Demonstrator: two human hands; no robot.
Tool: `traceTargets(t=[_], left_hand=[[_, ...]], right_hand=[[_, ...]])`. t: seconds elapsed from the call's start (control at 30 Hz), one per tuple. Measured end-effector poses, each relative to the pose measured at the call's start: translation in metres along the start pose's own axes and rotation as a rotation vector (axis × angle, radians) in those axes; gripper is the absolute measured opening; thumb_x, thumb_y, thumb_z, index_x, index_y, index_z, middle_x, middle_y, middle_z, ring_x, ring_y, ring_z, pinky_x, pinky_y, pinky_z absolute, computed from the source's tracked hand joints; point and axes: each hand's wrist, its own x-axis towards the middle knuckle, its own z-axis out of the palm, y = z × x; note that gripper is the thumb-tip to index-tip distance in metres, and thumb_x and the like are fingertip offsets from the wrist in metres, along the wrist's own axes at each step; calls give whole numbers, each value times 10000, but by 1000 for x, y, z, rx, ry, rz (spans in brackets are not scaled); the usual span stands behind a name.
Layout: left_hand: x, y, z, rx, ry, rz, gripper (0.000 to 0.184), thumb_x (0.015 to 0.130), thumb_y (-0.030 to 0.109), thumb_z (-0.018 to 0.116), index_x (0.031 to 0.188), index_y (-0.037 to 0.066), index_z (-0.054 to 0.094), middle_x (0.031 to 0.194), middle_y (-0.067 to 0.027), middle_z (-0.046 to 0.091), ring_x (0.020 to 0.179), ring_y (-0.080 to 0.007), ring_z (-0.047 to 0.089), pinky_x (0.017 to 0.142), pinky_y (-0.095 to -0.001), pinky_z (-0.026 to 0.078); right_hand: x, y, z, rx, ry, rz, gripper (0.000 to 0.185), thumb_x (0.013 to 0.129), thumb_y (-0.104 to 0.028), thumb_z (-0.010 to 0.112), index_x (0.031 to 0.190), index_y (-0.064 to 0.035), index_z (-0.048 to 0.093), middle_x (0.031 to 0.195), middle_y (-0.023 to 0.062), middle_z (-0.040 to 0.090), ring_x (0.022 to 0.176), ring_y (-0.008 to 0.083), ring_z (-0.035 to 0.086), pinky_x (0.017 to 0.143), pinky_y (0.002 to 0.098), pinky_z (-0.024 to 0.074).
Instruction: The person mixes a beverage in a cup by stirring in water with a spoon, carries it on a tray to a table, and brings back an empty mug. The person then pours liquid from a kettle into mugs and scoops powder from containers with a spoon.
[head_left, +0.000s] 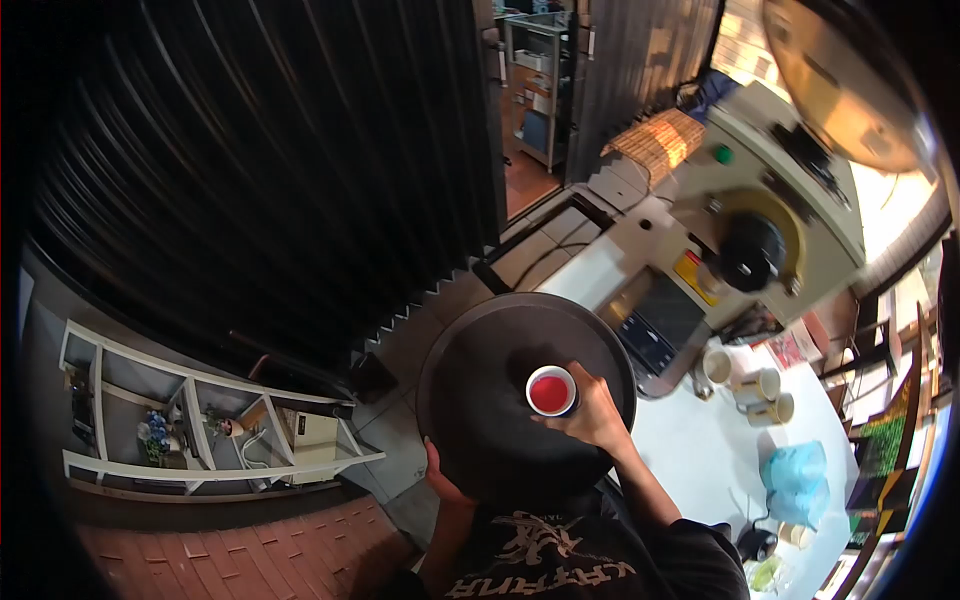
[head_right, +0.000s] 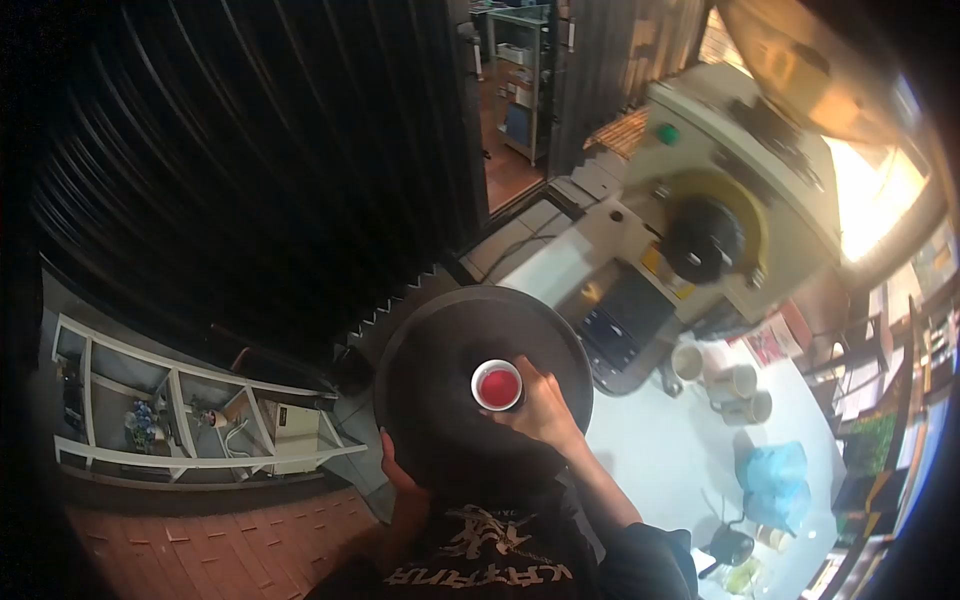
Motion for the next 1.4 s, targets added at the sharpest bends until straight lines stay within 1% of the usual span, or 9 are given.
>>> traceTargets(t=[0.23,0.4,0.53,0.67,0.77,0.87,1.0,1.03,1.4], left_hand=[[98,102,17,11,-102,-41,591,1066,488,370,1480,74,444,1462,-107,530,1307,-346,521,1116,-509,399],[178,185,49,254,39,-49,591,1066,488,371,1462,57,458,1437,-113,547,1273,-337,547,1096,-489,424],[245,238,77,365,71,-106,598,1063,496,373,1454,53,464,1432,-121,546,1265,-333,551,1092,-483,426],[321,270,78,459,95,-200,631,1058,535,350,1448,52,465,1435,-121,536,1251,-317,548,1080,-457,434],[369,264,119,760,226,-183,634,1060,534,337,1416,32,493,1380,-110,576,1197,-299,576,1043,-428,462],[440,270,98,497,-36,-443,609,1052,519,380,1427,52,494,1392,-109,572,1206,-325,569,1068,-457,438],[512,246,118,706,26,-460,596,1053,509,384,1406,47,518,1385,-116,579,1210,-322,569,1065,-452,441],[531,239,128,675,-25,-541,589,1055,497,386,1403,42,521,1384,-122,581,1212,-321,568,1067,-449,440],[718,130,198,921,-123,-893,565,1026,428,456,1396,6,523,1363,-157,588,1210,-332,571,1057,-449,445]], right_hand=[[104,-11,84,-19,49,6,688,617,-211,959,1122,14,550,959,186,713,927,375,718,813,413,575],[175,-37,107,-34,-84,26,1124,570,-331,976,1448,7,360,1491,203,390,1406,386,391,1162,457,378],[209,-36,104,-35,125,68,1163,545,-365,976,1462,1,361,1473,207,407,1423,376,369,1153,502,369],[236,-12,105,-164,516,233,654,868,-290,766,1370,20,486,1381,231,508,1310,404,498,1082,447,422],[258,27,114,-76,614,359,543,977,-245,647,1412,12,447,1385,208,527,1301,337,524,1057,417,443],[286,45,121,512,693,466,521,1021,-266,589,1428,15,427,1374,196,548,1260,268,551,1029,379,448],[314,76,118,330,786,508,483,990,-295,646,1323,35,530,1160,164,674,1115,222,602,990,337,445],[324,84,120,191,870,440,363,1005,-219,632,1280,7,562,1006,27,641,946,84,559,848,242,463],[389,127,102,316,1392,521,287,1021,-159,587,1248,16,588,1023,28,670,940,78,593,813,240,485]])
